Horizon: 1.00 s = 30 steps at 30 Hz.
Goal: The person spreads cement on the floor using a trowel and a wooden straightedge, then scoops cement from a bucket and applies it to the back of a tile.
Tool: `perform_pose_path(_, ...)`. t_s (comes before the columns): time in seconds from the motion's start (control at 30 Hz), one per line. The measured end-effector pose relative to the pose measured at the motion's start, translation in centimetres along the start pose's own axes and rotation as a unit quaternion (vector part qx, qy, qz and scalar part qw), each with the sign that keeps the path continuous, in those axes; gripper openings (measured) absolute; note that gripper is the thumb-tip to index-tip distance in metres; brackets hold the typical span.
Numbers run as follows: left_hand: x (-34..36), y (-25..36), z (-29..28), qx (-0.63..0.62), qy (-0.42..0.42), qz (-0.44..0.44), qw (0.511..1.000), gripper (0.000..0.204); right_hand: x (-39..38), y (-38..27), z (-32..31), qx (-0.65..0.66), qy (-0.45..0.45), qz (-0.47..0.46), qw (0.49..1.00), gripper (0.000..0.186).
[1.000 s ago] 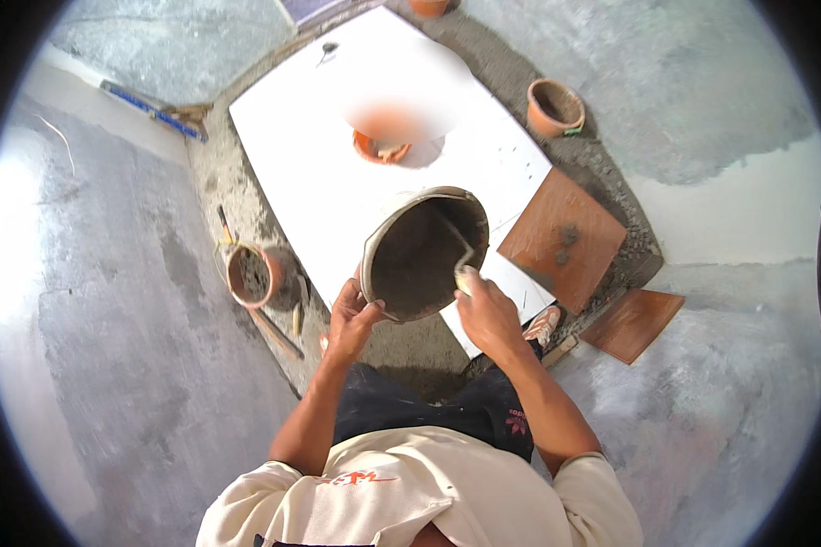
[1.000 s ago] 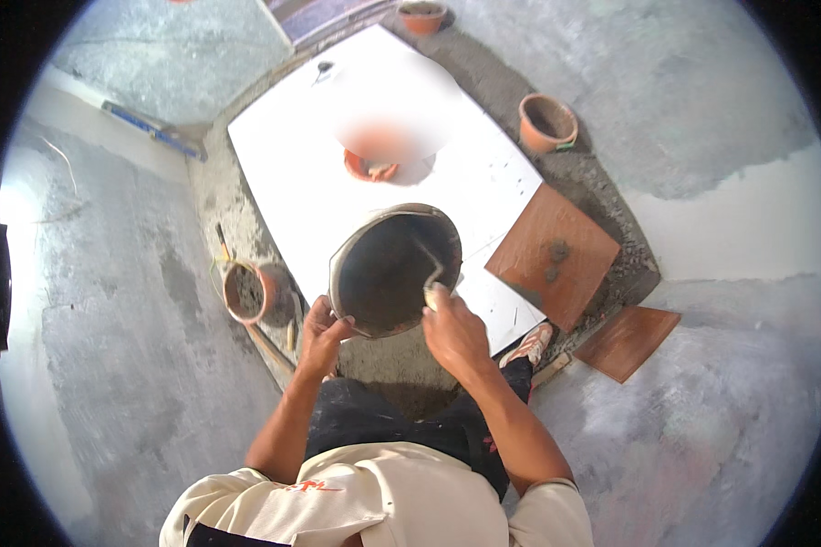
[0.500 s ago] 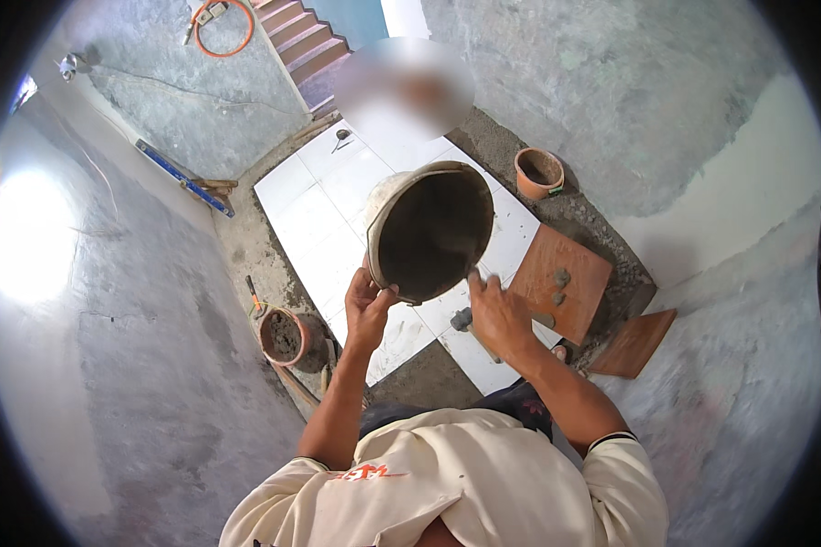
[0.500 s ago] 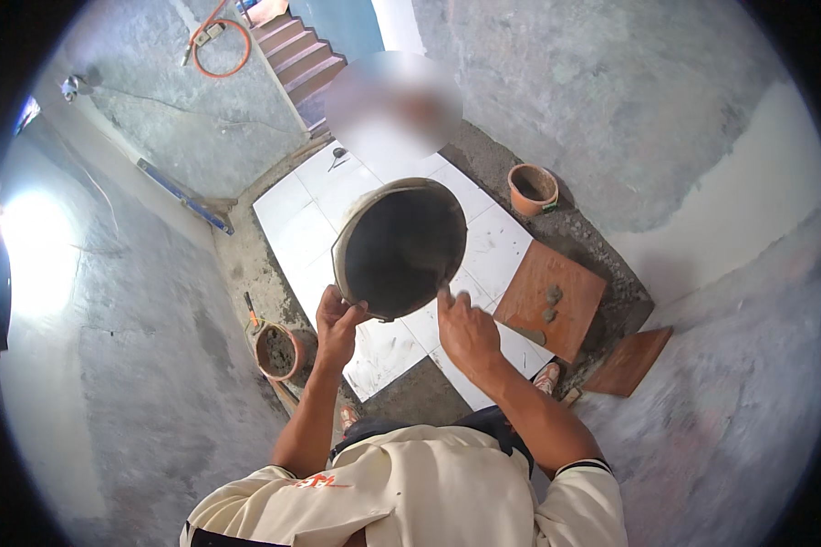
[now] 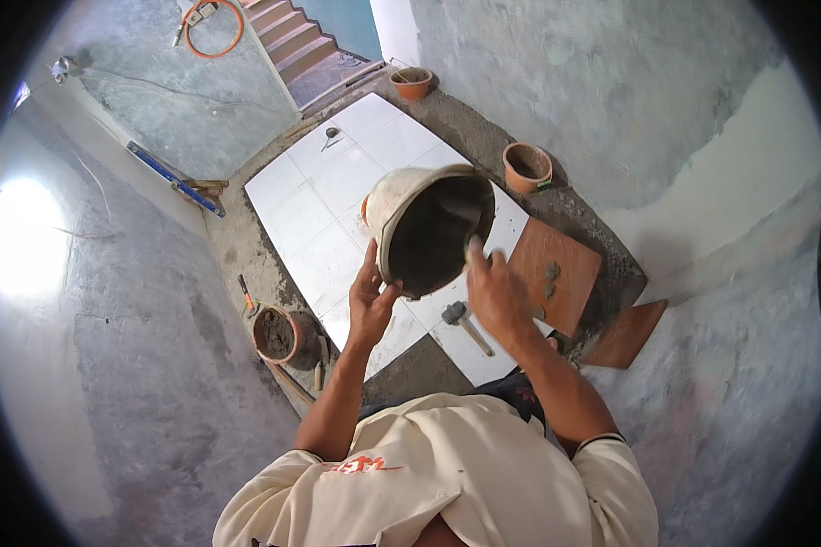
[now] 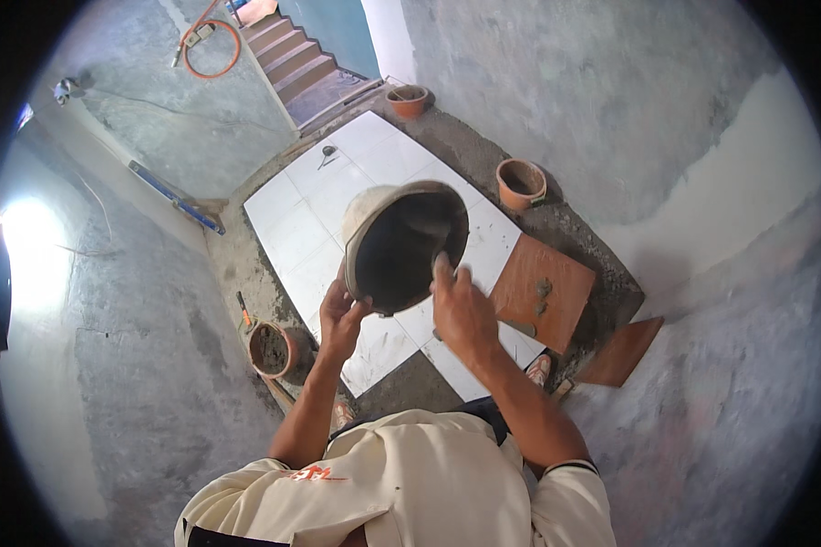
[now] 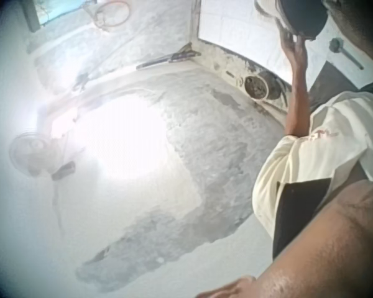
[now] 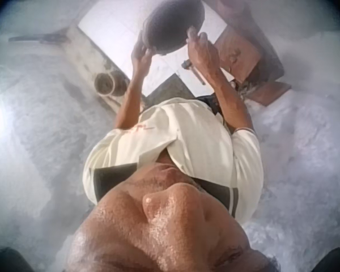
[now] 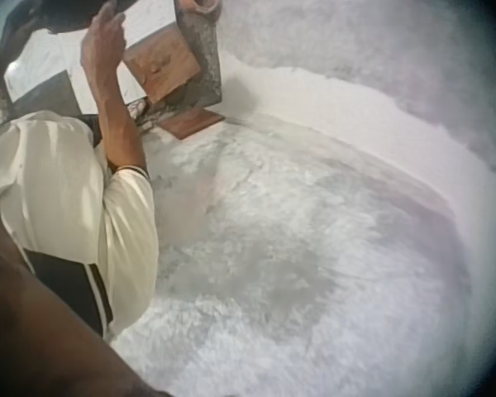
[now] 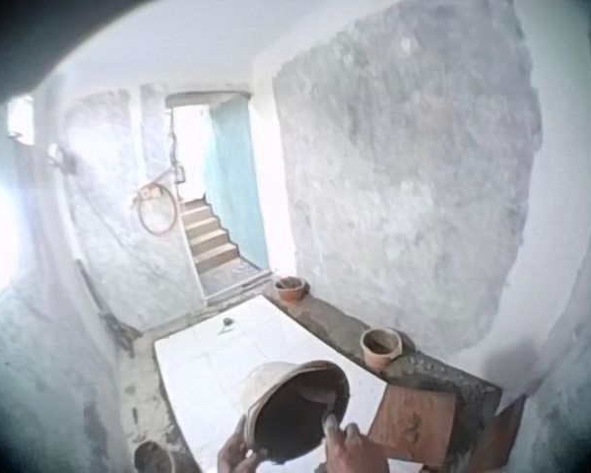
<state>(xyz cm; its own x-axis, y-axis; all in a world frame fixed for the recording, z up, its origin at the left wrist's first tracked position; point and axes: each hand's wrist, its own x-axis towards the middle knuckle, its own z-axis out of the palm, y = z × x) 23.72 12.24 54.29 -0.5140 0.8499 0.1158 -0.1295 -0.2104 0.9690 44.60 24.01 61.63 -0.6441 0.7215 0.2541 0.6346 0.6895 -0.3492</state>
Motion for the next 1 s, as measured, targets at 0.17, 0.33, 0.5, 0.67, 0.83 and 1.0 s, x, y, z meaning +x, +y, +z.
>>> perform_pose_path(0.17, 1.4, 0.4, 0.5, -0.005, -0.04, 0.056, 0.998, 0.067, -1.3, 1.2, 2.8, -0.073, -0.087, 0.017, 0.993, 0.052)
perform_pose_path(0.33, 0.9, -0.6, 0.3, -0.055, -0.032, 0.008, 0.998, 0.034, -3.1, -0.1, 2.4, 0.218, -0.221, 0.053, 0.949, 0.043)
perform_pose_path(0.5, 0.9, -1.0, -1.4, 0.0, -0.037, -0.019, 0.999, 0.075, 0.6, 2.7, -2.4, 0.194, -0.061, 0.04, 0.978, 0.032)
perform_pose_path(0.67, 2.1, 1.9, 2.0, 0.044, -0.08, 0.075, 0.993, 0.079, 0.5, 1.9, -1.5, 0.012, -0.165, 0.063, 0.984, 0.04)
perform_pose_path(0.83, 1.8, -0.2, -0.6, 0.037, -0.132, 0.022, 0.99, 0.043, -0.8, -0.8, -1.8, 0.28, -0.322, 0.09, 0.9, 0.041)
perform_pose_path(1.0, 1.1, -2.2, -1.9, -0.105, -0.07, -0.106, 0.986, 0.025, -1.4, 4.0, -0.3, 0.77, -0.292, 0.24, 0.514, 0.032)
